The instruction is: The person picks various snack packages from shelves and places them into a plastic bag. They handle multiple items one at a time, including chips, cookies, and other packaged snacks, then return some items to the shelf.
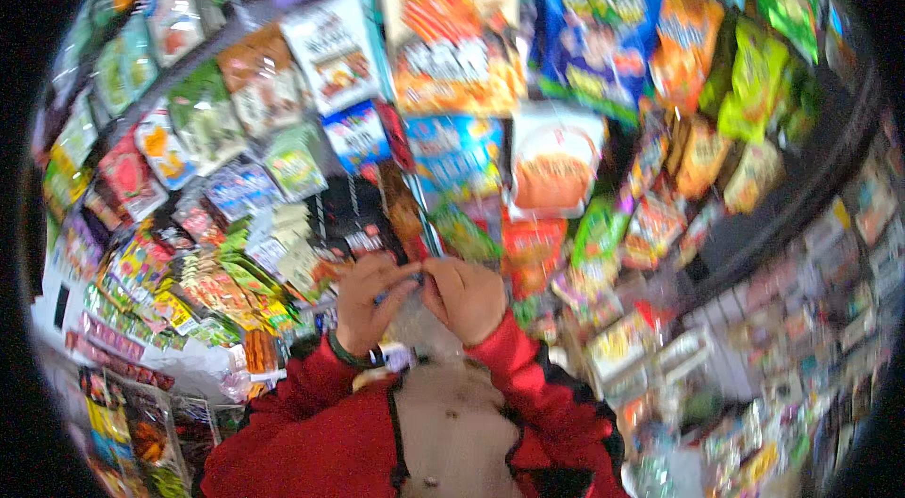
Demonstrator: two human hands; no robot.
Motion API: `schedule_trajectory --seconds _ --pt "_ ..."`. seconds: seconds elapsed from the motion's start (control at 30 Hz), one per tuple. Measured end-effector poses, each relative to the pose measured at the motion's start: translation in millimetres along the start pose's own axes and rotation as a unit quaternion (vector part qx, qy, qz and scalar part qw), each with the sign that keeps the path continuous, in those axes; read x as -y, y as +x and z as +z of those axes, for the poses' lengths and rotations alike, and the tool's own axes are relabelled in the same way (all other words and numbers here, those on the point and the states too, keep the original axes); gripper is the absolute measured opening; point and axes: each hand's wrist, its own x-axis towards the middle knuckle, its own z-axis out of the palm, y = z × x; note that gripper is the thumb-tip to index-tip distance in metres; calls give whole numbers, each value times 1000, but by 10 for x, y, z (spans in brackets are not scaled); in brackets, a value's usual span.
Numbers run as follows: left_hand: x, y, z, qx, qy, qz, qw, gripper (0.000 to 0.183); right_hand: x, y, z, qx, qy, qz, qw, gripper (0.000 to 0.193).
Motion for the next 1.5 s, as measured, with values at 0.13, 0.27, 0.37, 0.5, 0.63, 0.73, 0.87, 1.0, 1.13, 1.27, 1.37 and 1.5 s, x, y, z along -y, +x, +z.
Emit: schedule_trajectory --seconds 0.13,0.27,0.37,0.5,0.63,0.73,0.87,1.0,1.13,1.27,1.37,1.5 --pt "-40 302 -254 -92 130 131 979 36 108 507 -28 -1 -39 -37 999 25" --pt "-125 513 -528 -103 186 150 966 40 193 911 -86 -14 14 -109 994 26" --pt "-222 668 -754 -117 208 160 958 41 272 1203 -143 -6 33 -139 990 26" --pt "-298 1060 -1014 -152 211 225 939 45 359 1688 -286 -24 35 -185 982 21" --pt "-336 1507 -1240 -181 93 181 962 32 472 2230 -515 -68 8 -219 973 15" --pt "-397 1733 -1439 -210 71 129 967 30 567 2626 -697 -115 -24 -272 955 14" --pt "-506 1926 -1691 -326 127 177 920 43 648 3017 -752 -131 -22 -273 953 13" --pt "-612 1676 -1615 -234 203 245 919 59 659 3287 -682 -162 -6 -244 956 13" --pt "-483 1702 -1553 -203 175 165 949 79 783 3533 -469 -149 47 -257 954 16" --pt "-298 1807 -1708 -221 230 179 931 61 944 3826 -375 -94 135 -231 959 20" --pt "-183 1915 -1928 -237 230 175 928 55 1058 4058 -289 -48 176 -213 960 24" --pt "-84 1984 -2194 -263 231 189 917 48 1096 4448 -290 -59 128 -194 971 23"
